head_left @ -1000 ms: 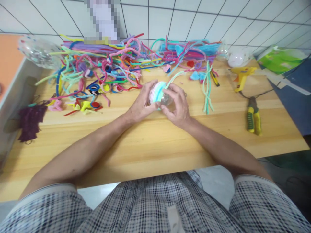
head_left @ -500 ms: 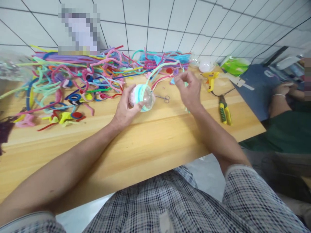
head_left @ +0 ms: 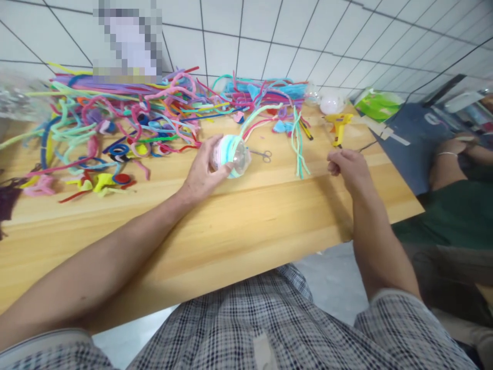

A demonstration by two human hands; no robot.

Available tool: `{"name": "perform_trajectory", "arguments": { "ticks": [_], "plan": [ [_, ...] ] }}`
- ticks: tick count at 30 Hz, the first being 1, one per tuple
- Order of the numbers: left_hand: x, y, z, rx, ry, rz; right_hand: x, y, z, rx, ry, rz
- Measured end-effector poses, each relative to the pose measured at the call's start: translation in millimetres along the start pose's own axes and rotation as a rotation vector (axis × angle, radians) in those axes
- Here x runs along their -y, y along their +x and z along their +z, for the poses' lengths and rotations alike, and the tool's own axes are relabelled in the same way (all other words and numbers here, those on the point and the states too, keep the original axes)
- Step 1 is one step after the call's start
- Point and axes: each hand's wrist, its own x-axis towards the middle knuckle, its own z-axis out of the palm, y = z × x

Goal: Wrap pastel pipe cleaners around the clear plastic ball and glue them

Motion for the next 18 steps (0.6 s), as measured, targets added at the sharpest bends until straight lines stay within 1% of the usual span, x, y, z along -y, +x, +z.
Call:
{"name": "perform_trajectory", "arguments": {
  "ticks": [1, 3, 4, 6, 8, 12, 15, 16, 17, 18],
  "plan": [
    [-0.7, -0.1, -0.4, -0.002, -0.012, -0.004, 3.1, 1.7, 6.1, 0.021, -0.012, -0.024],
    [-1.7, -0.5, -1.0, -0.006, -0.038, -0.023, 11.8, 5.2, 18.8, 0.039, -0.126, -0.1],
    [-1.9, -0.9, -1.1, -0.009, -0.047, -0.034, 16.1, 7.2, 23.7, 0.026, -0.209, -0.129],
    [-1.7, -1.7, -0.9, -0.015, -0.051, -0.056, 21.4, 13.0, 27.6, -0.035, -0.354, -0.14],
    [-1.1, -2.3, -0.3, -0.018, -0.05, -0.065, 20.2, 23.2, 22.9, -0.113, -0.421, -0.103],
    [-1.1, -2.6, 0.3, 0.017, -0.053, -0.049, 3.0, 60.6, 3.1, -0.279, -0.375, 0.009],
    [-2.2, -2.4, -0.7, 0.044, -0.05, -0.044, -12.4, 94.2, -3.3, -0.328, -0.367, 0.081],
    [-2.5, -2.4, -1.1, 0.047, -0.05, -0.044, -16.6, 103.8, -3.2, -0.314, -0.384, 0.05],
    [-2.6, -2.4, -1.3, 0.048, -0.048, -0.044, -20.1, 112.1, -2.2, -0.276, -0.414, -0.043],
    [-2.5, -2.5, -1.4, 0.049, -0.047, -0.043, -22.7, 119.1, -0.7, -0.224, -0.449, -0.175]
  ]
}}
